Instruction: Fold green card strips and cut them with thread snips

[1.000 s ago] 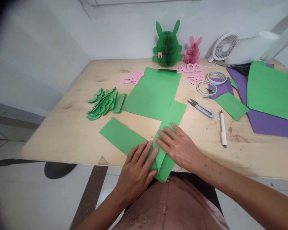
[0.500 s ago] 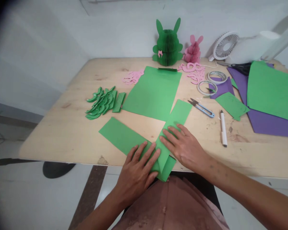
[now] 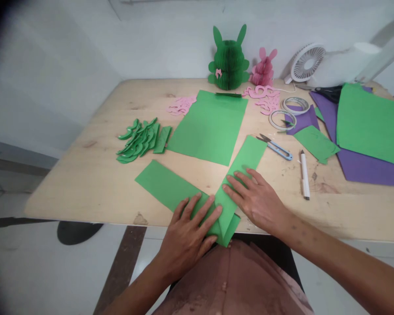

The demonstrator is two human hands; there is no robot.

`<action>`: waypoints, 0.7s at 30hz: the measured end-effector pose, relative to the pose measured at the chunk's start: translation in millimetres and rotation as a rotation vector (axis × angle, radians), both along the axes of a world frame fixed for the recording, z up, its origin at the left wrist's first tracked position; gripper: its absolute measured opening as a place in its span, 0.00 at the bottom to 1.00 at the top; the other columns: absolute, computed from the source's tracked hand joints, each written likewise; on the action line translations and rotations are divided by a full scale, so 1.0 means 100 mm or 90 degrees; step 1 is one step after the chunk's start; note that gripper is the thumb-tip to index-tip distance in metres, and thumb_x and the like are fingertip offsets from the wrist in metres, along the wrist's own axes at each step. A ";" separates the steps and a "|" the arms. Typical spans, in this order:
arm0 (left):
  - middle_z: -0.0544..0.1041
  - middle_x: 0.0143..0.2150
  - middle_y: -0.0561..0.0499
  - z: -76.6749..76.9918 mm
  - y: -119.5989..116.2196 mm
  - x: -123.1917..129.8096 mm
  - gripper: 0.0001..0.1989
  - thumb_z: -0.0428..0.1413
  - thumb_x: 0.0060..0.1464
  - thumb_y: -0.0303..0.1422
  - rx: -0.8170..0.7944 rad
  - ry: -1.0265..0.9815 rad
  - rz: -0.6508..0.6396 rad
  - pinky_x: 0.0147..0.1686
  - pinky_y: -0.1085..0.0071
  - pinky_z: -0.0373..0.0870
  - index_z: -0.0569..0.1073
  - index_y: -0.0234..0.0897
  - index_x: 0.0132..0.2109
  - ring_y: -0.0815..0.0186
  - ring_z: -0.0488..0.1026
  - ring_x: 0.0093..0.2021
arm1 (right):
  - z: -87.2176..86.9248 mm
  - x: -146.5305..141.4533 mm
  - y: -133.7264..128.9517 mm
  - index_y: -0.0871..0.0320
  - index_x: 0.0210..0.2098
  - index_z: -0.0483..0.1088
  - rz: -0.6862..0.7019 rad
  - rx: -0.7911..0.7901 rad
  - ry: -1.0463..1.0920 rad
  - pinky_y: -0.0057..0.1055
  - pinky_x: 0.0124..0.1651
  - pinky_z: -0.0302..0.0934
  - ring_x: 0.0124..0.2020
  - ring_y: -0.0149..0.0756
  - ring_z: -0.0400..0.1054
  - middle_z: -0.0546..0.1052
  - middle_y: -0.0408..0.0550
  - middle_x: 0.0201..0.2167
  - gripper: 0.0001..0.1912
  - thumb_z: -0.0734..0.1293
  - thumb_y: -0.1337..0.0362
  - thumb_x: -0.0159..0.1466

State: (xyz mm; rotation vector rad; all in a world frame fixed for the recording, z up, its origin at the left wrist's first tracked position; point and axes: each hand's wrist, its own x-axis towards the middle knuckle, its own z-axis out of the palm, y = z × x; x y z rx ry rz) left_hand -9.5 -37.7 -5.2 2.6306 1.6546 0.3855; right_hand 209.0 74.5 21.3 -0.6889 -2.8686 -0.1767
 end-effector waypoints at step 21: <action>0.58 0.69 0.52 0.10 0.09 -0.12 0.28 0.46 0.62 0.47 -0.008 0.028 0.016 0.62 0.53 0.52 0.60 0.44 0.65 0.52 0.54 0.67 | 0.04 -0.23 -0.09 0.62 0.57 0.66 0.034 0.000 0.042 0.50 0.59 0.54 0.58 0.48 0.61 0.71 0.57 0.57 0.18 0.61 0.68 0.68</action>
